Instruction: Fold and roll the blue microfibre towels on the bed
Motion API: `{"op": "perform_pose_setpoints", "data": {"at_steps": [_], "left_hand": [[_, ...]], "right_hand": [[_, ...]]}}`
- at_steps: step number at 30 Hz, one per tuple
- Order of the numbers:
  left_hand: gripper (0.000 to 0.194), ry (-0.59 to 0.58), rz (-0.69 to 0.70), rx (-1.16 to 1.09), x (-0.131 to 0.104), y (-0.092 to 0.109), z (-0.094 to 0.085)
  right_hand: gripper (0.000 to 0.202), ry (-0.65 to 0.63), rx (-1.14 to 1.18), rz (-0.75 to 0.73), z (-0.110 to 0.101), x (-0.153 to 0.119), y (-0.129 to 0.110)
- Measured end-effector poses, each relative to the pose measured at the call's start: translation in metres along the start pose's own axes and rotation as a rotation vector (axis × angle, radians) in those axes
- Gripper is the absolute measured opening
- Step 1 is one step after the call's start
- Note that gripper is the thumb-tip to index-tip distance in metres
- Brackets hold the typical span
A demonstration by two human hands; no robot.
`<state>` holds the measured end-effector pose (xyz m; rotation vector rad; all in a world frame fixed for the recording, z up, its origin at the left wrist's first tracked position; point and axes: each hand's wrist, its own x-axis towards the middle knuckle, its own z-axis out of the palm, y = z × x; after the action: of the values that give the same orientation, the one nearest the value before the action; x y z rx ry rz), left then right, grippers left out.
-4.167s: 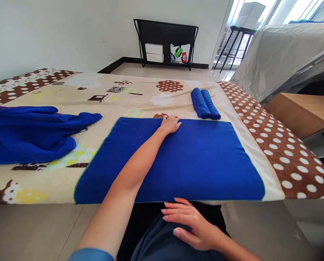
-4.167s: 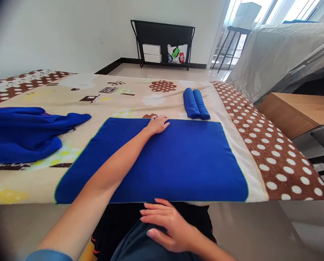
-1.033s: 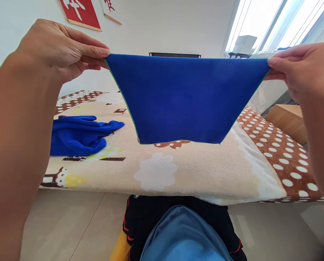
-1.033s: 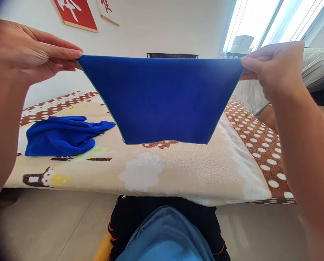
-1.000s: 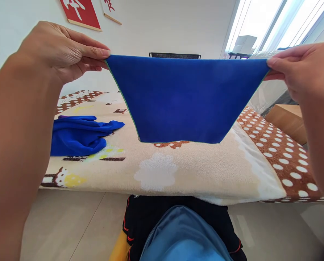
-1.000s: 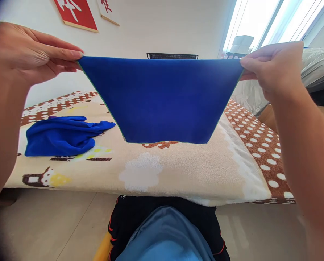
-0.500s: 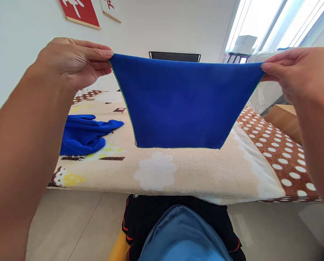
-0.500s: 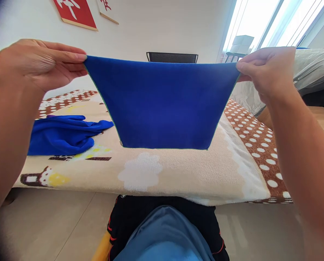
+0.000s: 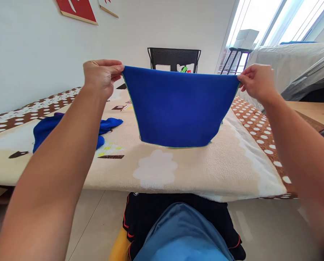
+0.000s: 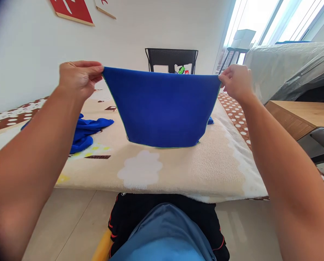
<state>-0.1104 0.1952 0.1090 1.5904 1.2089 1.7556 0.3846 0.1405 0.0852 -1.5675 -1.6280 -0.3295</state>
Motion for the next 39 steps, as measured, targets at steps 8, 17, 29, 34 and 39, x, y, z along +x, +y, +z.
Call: {"op": "perform_pose_setpoints", "data": {"at_steps": [8, 17, 29, 34, 39], "left_hand": [[0.036, 0.127, -0.002, -0.063, 0.027, 0.005, 0.015], [0.035, 0.175, 0.123, -0.214, -0.134, -0.051, -0.052], [0.016, -0.497, -0.187, 0.294, -0.333, -0.099, -0.118], [0.023, -0.489, -0.222, 0.393, -0.331, -0.096, -0.112], [0.025, -0.377, -0.264, 0.329, -0.339, -0.105, -0.115]], "right_hand": [[0.073, 0.074, 0.246, 0.084, 0.012, 0.020, -0.015], [0.024, 0.055, 0.347, -0.045, -0.020, -0.136, 0.000], [0.031, -0.554, 0.222, 0.047, -0.017, -0.350, 0.033], [0.028, -0.548, 0.190, 0.002, -0.015, -0.356, 0.040], [0.025, -0.548, 0.191, -0.041, -0.017, -0.360, 0.044]]}}
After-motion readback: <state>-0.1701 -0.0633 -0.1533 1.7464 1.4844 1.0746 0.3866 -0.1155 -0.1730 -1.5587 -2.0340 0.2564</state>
